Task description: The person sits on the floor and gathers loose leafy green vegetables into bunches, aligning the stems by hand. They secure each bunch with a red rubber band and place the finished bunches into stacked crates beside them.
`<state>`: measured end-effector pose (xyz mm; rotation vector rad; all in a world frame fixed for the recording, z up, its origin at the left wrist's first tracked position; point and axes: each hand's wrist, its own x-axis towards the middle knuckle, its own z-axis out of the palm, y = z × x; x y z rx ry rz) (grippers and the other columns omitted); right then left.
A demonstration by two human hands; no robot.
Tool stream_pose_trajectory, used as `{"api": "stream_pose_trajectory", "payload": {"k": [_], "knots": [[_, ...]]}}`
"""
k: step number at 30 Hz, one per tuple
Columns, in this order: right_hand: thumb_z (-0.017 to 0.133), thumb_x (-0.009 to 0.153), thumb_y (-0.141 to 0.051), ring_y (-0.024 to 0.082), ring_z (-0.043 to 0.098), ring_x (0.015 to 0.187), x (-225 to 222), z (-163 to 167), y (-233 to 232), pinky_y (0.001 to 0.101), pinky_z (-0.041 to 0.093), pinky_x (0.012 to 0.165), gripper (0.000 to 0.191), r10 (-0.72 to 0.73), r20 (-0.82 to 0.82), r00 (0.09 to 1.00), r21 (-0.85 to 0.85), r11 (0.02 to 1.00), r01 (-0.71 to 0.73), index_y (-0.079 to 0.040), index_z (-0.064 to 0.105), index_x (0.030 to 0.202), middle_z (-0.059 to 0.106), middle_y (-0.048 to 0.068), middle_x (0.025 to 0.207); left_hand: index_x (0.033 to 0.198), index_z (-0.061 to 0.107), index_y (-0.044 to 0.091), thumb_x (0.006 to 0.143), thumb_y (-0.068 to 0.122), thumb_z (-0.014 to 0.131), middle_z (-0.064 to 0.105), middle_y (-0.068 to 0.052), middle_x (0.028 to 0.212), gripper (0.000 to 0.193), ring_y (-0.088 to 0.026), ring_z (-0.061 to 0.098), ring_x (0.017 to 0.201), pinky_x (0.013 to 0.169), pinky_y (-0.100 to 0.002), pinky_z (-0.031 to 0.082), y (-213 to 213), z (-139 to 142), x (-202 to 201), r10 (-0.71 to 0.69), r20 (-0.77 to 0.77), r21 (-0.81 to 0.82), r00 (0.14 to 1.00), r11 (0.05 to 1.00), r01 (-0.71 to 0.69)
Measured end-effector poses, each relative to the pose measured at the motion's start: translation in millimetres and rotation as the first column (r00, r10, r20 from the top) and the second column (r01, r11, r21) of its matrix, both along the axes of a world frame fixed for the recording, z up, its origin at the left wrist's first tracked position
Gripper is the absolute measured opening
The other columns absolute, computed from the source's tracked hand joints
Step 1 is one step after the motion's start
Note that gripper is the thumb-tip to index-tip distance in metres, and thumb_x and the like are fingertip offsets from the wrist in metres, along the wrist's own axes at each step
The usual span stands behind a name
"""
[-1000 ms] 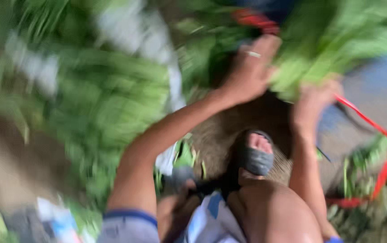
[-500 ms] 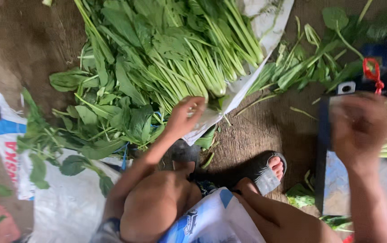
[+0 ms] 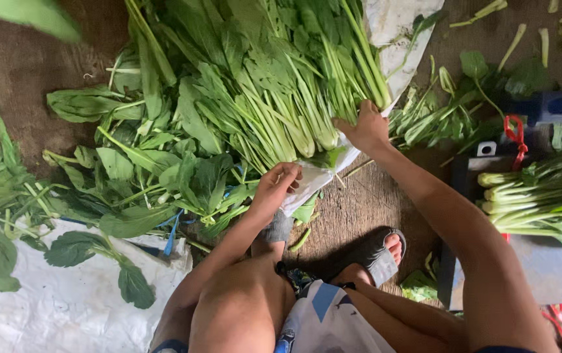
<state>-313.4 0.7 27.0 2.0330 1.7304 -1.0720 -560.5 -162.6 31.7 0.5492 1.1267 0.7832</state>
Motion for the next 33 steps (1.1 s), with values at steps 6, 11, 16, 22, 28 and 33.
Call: {"api": "stream_pose_trajectory", "payload": {"k": [6,11,16,22,28,33], "knots": [[0.074,0.083,-0.053,0.023,0.071,0.099,-0.9,35.2,9.8,0.0381,0.057,0.09,0.091,-0.246,-0.276,0.929,-0.315,0.936,0.155,0.014,0.049,0.141,0.068,0.025,0.119,0.111,0.068,0.004,0.105,0.03,0.061,0.069,-0.006,0.099,0.027,-0.015,0.063,0.085,0.077,-0.03,0.052,-7.5,0.0,-7.8,0.056,0.09,-0.093,0.994,0.995,-0.047],[0.079,0.087,-0.029,0.022,0.067,0.112,-27.2,67.8,12.6,0.0388,0.058,0.102,0.097,-0.618,-0.545,0.567,-0.421,0.786,0.452,0.013,0.014,0.146,0.054,0.021,0.132,0.125,0.064,0.0,0.104,0.03,0.062,0.068,-0.011,0.106,0.036,-0.02,0.064,0.091,0.084,-0.035,0.055,14.4,21.8,-19.3,0.084,0.263,-0.082,0.961,0.995,-0.064],[0.074,0.093,-0.031,0.027,0.077,0.097,-60.2,104.6,-31.3,0.0396,0.059,0.095,0.059,-0.381,-0.519,0.765,-0.217,0.924,0.314,0.008,0.058,0.134,0.078,0.017,0.103,0.152,0.04,0.016,0.097,0.042,0.058,0.054,-0.008,0.147,0.063,-0.024,0.055,0.132,0.111,-0.041,0.047,40.8,50.4,-37.4,-0.045,-0.018,0.005,0.999,0.999,0.045],[0.067,0.095,-0.028,0.042,0.072,0.095,-120.6,102.0,-101.4,0.0449,0.062,0.085,0.079,0.352,-0.357,0.865,-0.025,0.922,-0.385,0.011,0.028,0.151,0.059,0.036,0.122,0.153,0.048,0.012,0.086,0.043,0.076,0.055,-0.023,0.154,0.079,-0.029,0.051,0.144,0.117,-0.045,0.037,28.4,33.9,-17.8,0.165,0.228,-0.219,0.96,0.969,-0.115],[0.061,0.099,-0.031,0.029,0.077,0.098,-82.4,107.6,-57.6,0.0404,0.061,0.085,0.035,0.392,-0.481,0.784,0.014,0.898,-0.441,-0.011,0.064,0.127,0.075,0.014,0.121,0.13,0.061,-0.002,0.097,0.029,0.081,0.069,-0.016,0.114,0.049,-0.031,0.065,0.104,0.096,-0.046,0.055,0.3,-24.8,-27.9,0.356,0.525,-0.409,0.773,0.902,-0.138],[0.054,0.089,0.009,0.038,0.062,0.121,-120.6,87.4,1.1,0.0454,0.052,0.103,0.063,0.522,-0.332,0.786,0.647,0.732,-0.214,-0.007,0.057,0.15,0.063,0.019,0.133,0.117,0.064,0.002,0.093,0.02,0.079,0.066,-0.01,0.098,0.034,-0.028,0.071,0.092,0.085,-0.046,0.062,-11.0,-36.3,-38.0,0.403,0.525,-0.391,0.75,0.897,-0.209]]}}
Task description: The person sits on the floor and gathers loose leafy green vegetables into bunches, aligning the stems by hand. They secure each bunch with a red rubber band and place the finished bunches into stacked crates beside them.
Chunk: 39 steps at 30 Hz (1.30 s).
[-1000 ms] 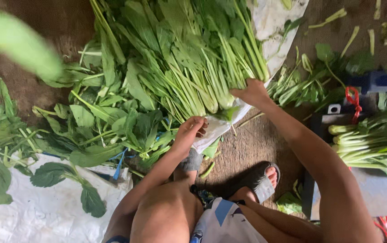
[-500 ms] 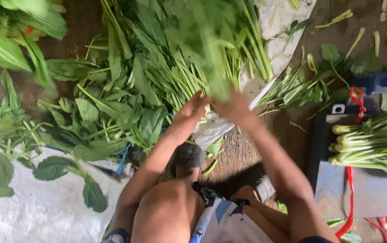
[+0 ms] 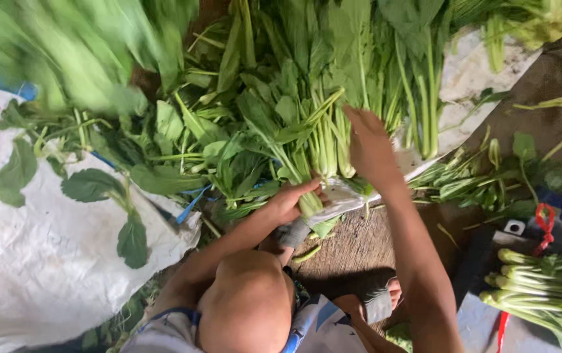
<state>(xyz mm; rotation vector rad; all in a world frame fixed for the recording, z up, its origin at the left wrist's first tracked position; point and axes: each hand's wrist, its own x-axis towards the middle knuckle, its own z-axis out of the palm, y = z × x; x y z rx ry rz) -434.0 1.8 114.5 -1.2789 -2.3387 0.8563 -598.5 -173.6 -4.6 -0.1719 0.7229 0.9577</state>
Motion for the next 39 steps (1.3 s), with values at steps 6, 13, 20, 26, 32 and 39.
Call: {"api": "stream_pose_trajectory", "payload": {"k": [6,13,20,26,32,39], "knots": [[0.074,0.072,-0.007,0.037,0.059,0.125,-27.9,-26.8,24.3,0.0483,0.045,0.101,0.045,0.184,0.145,0.972,0.387,0.893,-0.227,-0.014,0.073,0.117,0.059,0.013,0.137,0.115,0.068,-0.002,0.088,0.001,0.077,0.073,-0.014,0.101,0.029,-0.03,0.073,0.094,0.085,-0.045,0.062,-10.7,25.8,-1.5,-0.14,-0.439,0.272,0.887,0.921,0.28],[0.063,0.107,-0.024,0.021,0.069,0.079,63.4,20.9,54.3,0.0389,0.054,0.066,0.022,-0.312,-0.201,0.929,0.02,0.946,0.322,-0.005,0.072,0.114,0.072,0.013,0.097,0.107,0.064,0.006,0.081,0.0,0.084,0.067,-0.011,0.101,0.033,-0.031,0.068,0.091,0.084,-0.051,0.064,29.9,65.5,-19.4,-0.034,-0.13,0.259,0.991,0.963,0.067],[0.05,0.106,-0.015,0.039,0.065,0.106,29.1,-9.5,-3.5,0.047,0.053,0.09,0.035,-0.274,-0.001,0.962,0.275,0.924,0.264,0.007,0.06,0.132,0.065,0.027,0.123,0.103,0.061,0.006,0.08,0.015,0.083,0.07,-0.012,0.125,0.034,-0.026,0.07,0.116,0.1,-0.047,0.059,59.4,43.7,19.9,0.101,0.073,0.102,0.992,0.989,-0.108],[0.07,0.086,-0.007,0.037,0.061,0.123,73.7,-40.1,-9.1,0.051,0.043,0.11,0.029,0.024,-0.063,0.998,-0.281,0.959,-0.041,-0.003,0.071,0.115,0.064,0.019,0.136,0.128,0.059,-0.002,0.093,0.019,0.079,0.069,-0.016,0.119,0.046,-0.029,0.068,0.11,0.104,-0.051,0.051,33.3,28.6,12.6,0.081,0.1,0.058,0.992,0.995,-0.087],[0.082,0.091,-0.028,0.05,0.04,0.124,151.0,-75.5,65.5,0.0637,0.032,0.101,0.062,-0.513,0.25,0.821,0.071,0.856,0.513,0.011,0.054,0.131,0.051,0.036,0.131,0.126,0.065,0.002,0.087,0.008,0.078,0.071,-0.012,0.103,0.042,-0.028,0.071,0.098,0.095,-0.052,0.058,42.4,62.3,-1.7,-0.007,0.067,0.124,0.998,0.992,-0.001],[0.077,0.089,-0.023,0.025,0.068,0.094,140.2,-32.5,68.8,0.0416,0.057,0.077,0.058,-0.605,0.048,0.795,-0.507,0.671,0.541,0.007,0.048,0.129,0.067,0.019,0.111,0.14,0.052,0.003,0.083,-0.004,0.071,0.07,-0.012,0.111,0.061,-0.028,0.07,0.101,0.092,-0.045,0.059,77.5,95.6,-22.2,0.054,-0.317,0.297,0.947,0.954,0.045]]}}
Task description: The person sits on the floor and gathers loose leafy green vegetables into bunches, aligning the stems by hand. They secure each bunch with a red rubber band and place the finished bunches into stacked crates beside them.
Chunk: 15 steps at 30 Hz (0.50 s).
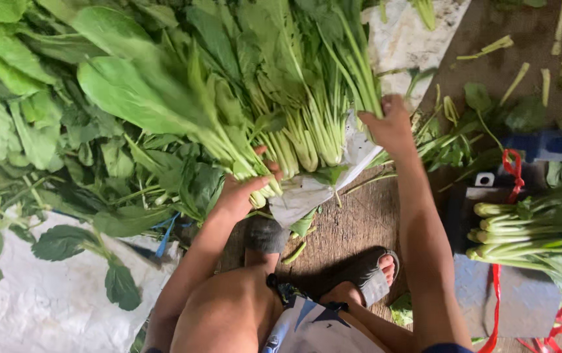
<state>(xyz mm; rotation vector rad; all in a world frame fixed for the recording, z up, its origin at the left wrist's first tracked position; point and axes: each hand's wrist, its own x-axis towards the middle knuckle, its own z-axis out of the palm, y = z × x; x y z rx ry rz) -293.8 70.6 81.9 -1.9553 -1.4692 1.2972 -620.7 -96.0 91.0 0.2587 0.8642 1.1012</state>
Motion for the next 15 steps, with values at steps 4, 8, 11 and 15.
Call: {"api": "stream_pose_trajectory", "payload": {"k": [4,8,11,15], "knots": [[0.066,0.095,-0.018,0.016,0.056,0.072,-12.2,68.3,-11.3,0.0296,0.048,0.055,0.048,-0.35,-0.29,0.891,-0.325,0.911,0.252,-0.012,0.06,0.142,0.067,0.005,0.113,0.146,0.05,0.0,0.079,-0.005,0.062,0.066,-0.015,0.108,0.068,-0.028,0.066,0.095,0.094,-0.047,0.058,-6.3,-6.8,-2.1,0.069,0.295,-0.229,0.953,0.974,0.0],[0.064,0.097,-0.013,0.023,0.067,0.074,-44.8,116.8,-36.2,0.0409,0.06,0.062,0.056,-0.3,-0.578,0.759,-0.228,0.952,0.202,-0.006,0.047,0.15,0.063,0.016,0.104,0.153,0.042,0.007,0.078,-0.003,0.063,0.06,-0.011,0.109,0.079,-0.026,0.061,0.1,0.098,-0.048,0.056,-24.6,-21.7,4.5,0.072,0.314,-0.17,0.947,0.985,-0.018],[0.063,0.095,-0.025,0.026,0.071,0.079,-78.3,125.7,-55.9,0.0451,0.061,0.067,0.071,-0.297,-0.511,0.807,-0.332,0.934,0.133,-0.016,0.026,0.154,0.066,0.016,0.119,0.15,0.041,0.011,0.077,0.005,0.07,0.061,-0.009,0.114,0.078,-0.024,0.061,0.102,0.096,-0.047,0.055,-32.4,-37.4,16.2,0.051,0.351,-0.096,0.935,0.995,-0.018],[0.042,0.095,-0.062,0.036,0.081,0.086,-127.1,95.9,-79.0,0.0484,0.061,0.092,0.09,0.297,-0.308,0.904,-0.389,0.828,-0.404,-0.011,0.006,0.16,0.055,0.027,0.139,0.137,0.05,0.007,0.081,0.031,0.08,0.063,-0.013,0.12,0.068,-0.028,0.063,0.108,0.096,-0.05,0.057,-37.2,-64.6,35.9,0.014,0.419,-0.18,0.908,0.981,0.068]]}}
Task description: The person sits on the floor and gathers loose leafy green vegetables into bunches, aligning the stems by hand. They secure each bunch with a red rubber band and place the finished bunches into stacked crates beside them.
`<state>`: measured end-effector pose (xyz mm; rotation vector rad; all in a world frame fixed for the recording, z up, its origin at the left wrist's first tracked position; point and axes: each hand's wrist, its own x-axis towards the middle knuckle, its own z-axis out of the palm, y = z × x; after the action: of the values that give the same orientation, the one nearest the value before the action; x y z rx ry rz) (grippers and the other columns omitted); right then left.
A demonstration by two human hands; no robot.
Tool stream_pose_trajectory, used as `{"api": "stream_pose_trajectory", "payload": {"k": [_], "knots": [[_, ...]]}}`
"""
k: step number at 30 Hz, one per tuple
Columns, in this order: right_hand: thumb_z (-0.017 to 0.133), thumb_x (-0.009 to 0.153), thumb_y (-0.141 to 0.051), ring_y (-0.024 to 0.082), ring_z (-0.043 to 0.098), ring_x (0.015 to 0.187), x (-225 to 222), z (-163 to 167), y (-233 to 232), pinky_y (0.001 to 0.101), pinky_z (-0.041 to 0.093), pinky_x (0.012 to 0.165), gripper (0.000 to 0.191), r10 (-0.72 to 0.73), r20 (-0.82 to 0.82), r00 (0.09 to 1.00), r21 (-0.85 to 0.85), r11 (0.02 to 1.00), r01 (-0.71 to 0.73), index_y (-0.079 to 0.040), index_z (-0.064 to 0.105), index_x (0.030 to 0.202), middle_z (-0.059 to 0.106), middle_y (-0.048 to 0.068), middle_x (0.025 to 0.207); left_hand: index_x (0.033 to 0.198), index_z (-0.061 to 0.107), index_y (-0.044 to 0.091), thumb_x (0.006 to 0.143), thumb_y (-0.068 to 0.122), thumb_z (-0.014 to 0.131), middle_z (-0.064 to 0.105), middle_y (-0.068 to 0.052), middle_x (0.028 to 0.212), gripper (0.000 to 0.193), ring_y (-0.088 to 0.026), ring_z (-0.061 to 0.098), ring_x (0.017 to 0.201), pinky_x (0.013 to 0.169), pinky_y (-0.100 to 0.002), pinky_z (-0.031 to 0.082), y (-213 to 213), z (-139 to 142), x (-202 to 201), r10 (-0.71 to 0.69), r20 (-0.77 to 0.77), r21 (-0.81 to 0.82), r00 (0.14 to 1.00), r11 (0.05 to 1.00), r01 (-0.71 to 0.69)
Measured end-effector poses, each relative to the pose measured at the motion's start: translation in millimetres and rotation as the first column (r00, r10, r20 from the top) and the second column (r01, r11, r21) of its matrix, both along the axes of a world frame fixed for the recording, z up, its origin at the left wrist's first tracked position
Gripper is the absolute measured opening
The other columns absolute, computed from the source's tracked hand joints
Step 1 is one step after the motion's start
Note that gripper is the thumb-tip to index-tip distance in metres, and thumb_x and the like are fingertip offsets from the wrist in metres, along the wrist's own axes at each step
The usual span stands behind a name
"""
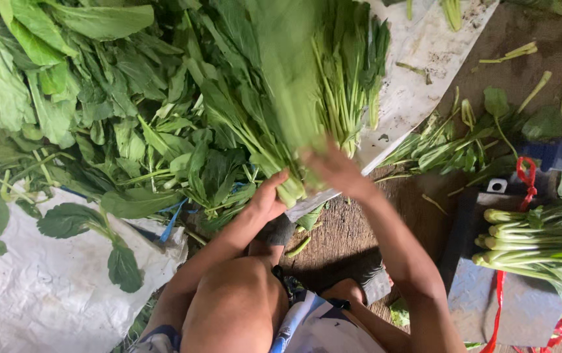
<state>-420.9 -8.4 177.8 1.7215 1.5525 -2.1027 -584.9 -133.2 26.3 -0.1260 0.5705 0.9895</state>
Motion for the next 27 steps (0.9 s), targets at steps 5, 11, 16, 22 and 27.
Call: {"api": "stream_pose_trajectory", "payload": {"k": [5,11,16,22,27], "knots": [[0.032,0.098,-0.077,0.042,0.071,0.1,4.9,-21.7,-32.7,0.054,0.061,0.082,0.099,0.301,-0.018,0.953,0.213,0.933,-0.29,-0.006,0.019,0.166,0.026,0.033,0.161,0.132,0.054,-0.002,0.1,0.041,0.082,0.059,-0.019,0.122,0.06,-0.032,0.062,0.112,0.102,-0.049,0.057,-13.5,-18.7,4.3,-0.013,0.101,0.09,0.995,0.996,0.004],[0.039,0.089,-0.074,0.042,0.075,0.084,-2.7,6.6,-62.4,0.0455,0.064,0.072,0.115,0.283,0.193,0.94,0.496,0.798,-0.342,0.005,0.006,0.165,0.022,0.04,0.157,0.136,0.057,-0.002,0.088,0.034,0.077,0.066,-0.022,0.121,0.063,-0.036,0.069,0.108,0.096,-0.045,0.059,4.5,1.5,3.1,-0.105,-0.136,-0.33,0.985,0.942,0.055],[0.062,0.095,-0.051,0.038,0.074,0.101,51.4,55.1,-40.0,0.046,0.063,0.078,0.073,0.179,0.189,0.966,0.547,0.798,-0.254,-0.005,0.038,0.147,0.041,0.024,0.161,0.128,0.057,-0.003,0.087,0.026,0.077,0.067,-0.019,0.118,0.054,-0.037,0.068,0.111,0.1,-0.053,0.058,17.5,44.1,-20.2,-0.05,-0.193,-0.079,0.98,0.996,0.035],[0.07,0.097,-0.007,0.046,0.059,0.119,143.3,76.9,-2.0,0.0523,0.048,0.101,0.051,-0.471,0.535,0.701,0.833,0.157,-0.53,0.003,0.055,0.145,0.06,0.028,0.13,0.129,0.06,-0.003,0.088,0.028,0.075,0.068,-0.023,0.12,0.053,-0.037,0.07,0.109,0.097,-0.053,0.059,33.7,57.9,-75.7,0.137,-0.171,0.145,0.976,0.983,-0.112],[0.052,0.089,0.006,0.035,0.055,0.139,91.1,-17.9,16.8,0.0486,0.047,0.115,0.062,-0.082,0.319,0.944,0.531,0.841,-0.106,-0.006,0.05,0.15,0.06,0.019,0.144,0.136,0.057,-0.002,0.082,0.047,0.083,0.069,-0.019,0.123,0.077,-0.033,0.07,0.107,0.093,-0.051,0.062,12.1,29.4,-55.0,0.249,-0.071,0.077,0.966,0.967,-0.244]]}}
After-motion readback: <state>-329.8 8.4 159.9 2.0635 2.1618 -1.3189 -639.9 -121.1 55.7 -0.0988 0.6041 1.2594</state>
